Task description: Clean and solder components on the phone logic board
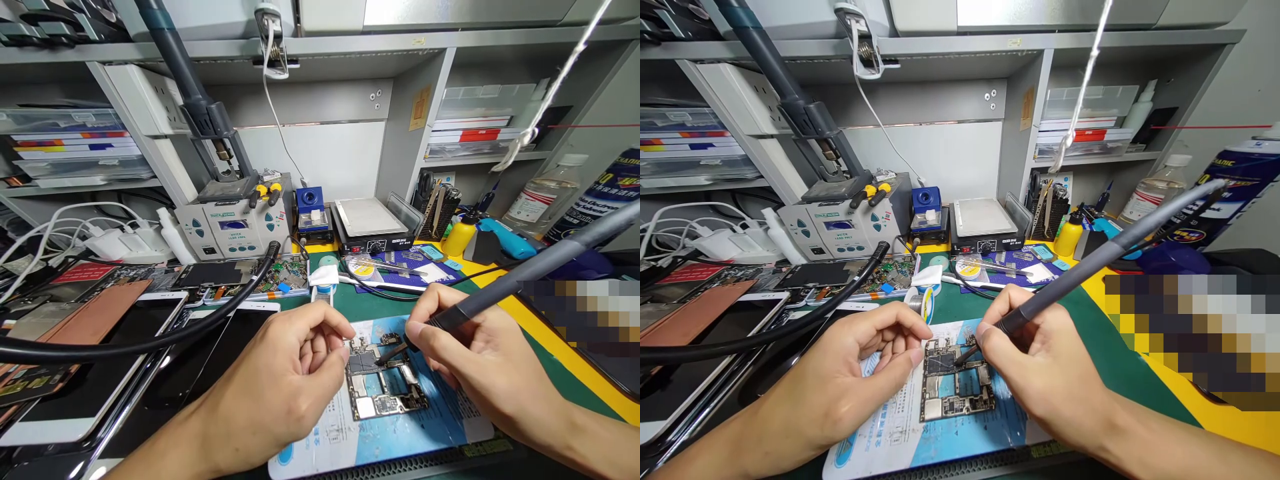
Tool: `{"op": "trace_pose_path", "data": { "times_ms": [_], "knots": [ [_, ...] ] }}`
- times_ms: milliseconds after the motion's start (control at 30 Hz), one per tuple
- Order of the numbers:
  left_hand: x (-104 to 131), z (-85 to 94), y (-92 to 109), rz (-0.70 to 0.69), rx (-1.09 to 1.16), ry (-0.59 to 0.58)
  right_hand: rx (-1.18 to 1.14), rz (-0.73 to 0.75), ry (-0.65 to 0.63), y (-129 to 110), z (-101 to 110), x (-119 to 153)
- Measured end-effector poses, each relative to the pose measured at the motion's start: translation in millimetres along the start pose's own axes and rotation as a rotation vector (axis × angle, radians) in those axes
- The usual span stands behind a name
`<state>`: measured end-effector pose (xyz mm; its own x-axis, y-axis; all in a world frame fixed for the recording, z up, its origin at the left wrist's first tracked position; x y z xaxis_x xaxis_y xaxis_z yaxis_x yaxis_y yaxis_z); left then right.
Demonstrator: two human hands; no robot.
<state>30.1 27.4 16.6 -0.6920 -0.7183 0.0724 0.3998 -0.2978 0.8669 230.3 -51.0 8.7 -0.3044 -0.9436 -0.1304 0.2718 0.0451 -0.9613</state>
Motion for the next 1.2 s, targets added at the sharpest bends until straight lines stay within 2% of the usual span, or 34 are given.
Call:
{"op": "trace_pose_path", "data": {
  "times_ms": [733,1033,1200],
  "knots": [
    [0.3,-1.9,-1.8,-0.017,-0.040,0.058,0.014,0.004,0.021,-2.1,-1.9,1.1],
    [-0.5,-0.4,1.7,-0.010,-0.037,0.025,-0.046,-0.048,0.022,-3.5,-3.5,3.1],
    [-0.5,-1.0,-0.1,-0.010,-0.037,0.005,-0.035,-0.007,0.019,-0.4,-2.0,0.3]
  ]
}}
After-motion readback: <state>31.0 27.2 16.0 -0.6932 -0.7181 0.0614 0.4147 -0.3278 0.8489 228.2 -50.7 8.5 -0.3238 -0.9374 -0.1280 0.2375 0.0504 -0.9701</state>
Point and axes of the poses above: each hand's wrist, its own x-axis away from the middle knuckle, its own z-axis out of the back of the hand, y = z × x, the point moved 2 cm from there along -x, towards the middle knuckle, and after that the axes turned 2 degrees about z, right-handed, at the moved point
